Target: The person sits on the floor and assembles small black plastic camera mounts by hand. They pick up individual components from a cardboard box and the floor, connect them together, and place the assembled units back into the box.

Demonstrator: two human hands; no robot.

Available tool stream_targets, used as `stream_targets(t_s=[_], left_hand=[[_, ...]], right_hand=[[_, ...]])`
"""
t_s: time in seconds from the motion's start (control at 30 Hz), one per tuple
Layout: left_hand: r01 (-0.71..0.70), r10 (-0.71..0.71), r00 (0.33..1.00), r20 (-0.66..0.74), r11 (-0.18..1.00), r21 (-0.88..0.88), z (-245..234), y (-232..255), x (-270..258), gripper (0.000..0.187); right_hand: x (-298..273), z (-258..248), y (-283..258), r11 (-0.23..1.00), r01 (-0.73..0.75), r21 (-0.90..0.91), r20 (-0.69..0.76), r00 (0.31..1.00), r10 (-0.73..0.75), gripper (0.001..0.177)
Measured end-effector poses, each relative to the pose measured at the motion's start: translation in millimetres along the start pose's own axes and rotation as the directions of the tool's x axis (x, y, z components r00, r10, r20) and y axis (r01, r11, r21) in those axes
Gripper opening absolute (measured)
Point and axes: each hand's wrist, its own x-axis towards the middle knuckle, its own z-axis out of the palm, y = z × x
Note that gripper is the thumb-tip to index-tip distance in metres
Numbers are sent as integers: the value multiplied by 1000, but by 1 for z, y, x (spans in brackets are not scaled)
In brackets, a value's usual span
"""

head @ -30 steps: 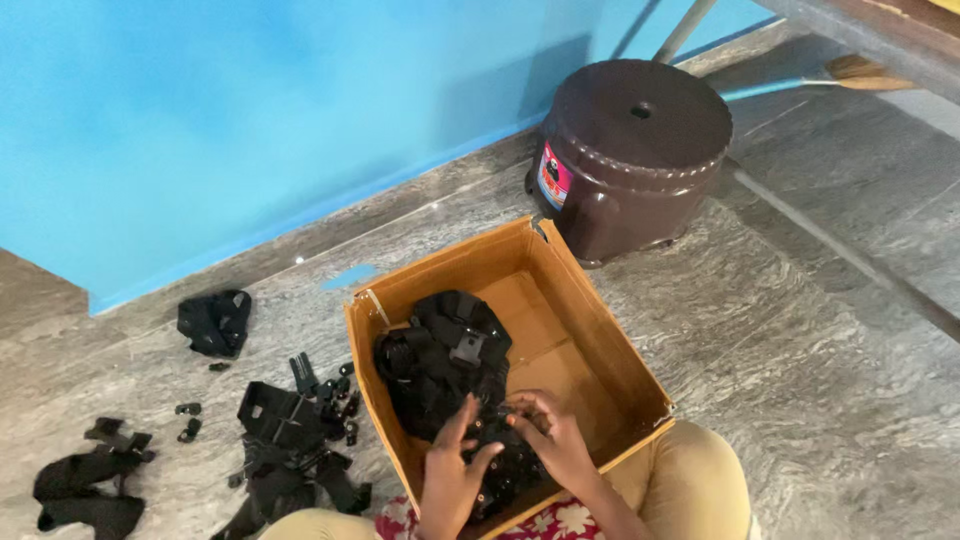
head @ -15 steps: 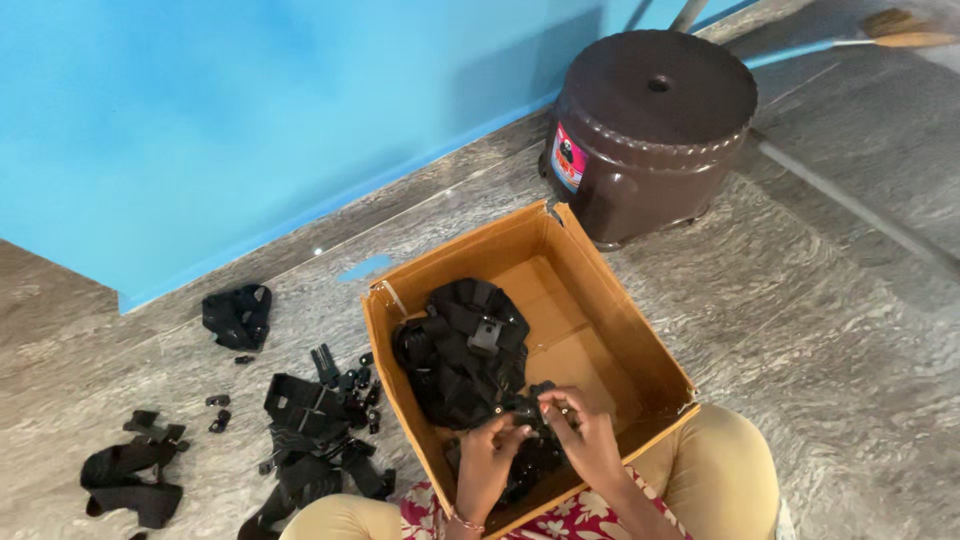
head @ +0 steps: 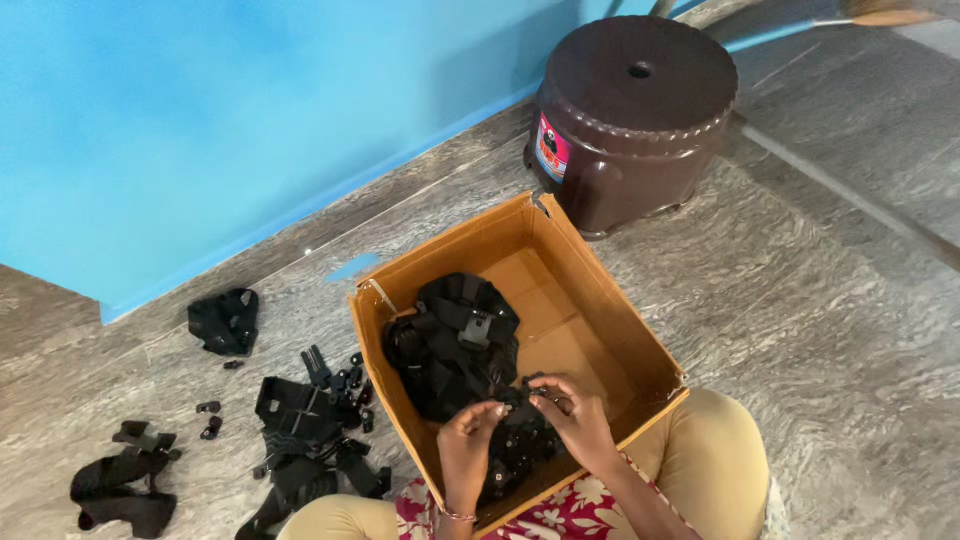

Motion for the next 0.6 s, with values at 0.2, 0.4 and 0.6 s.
stream_targets(t_s=[0.2, 0.4, 0.6], left_hand=[[-1, 0, 1000, -9, 998, -63, 0, -4, 1, 14], [-23, 26, 999, -36, 995, 95, 4, 1, -6, 11], [-70, 70, 998, 6, 991, 111, 6, 0, -8, 10]], right_hand=[[-2, 4, -2, 974, 220, -46, 1, 976, -220, 25], [0, 6, 8, 986, 162, 37, 26, 986, -163, 27], [-6, 2, 0, 976, 215, -27, -8, 976, -216, 31]])
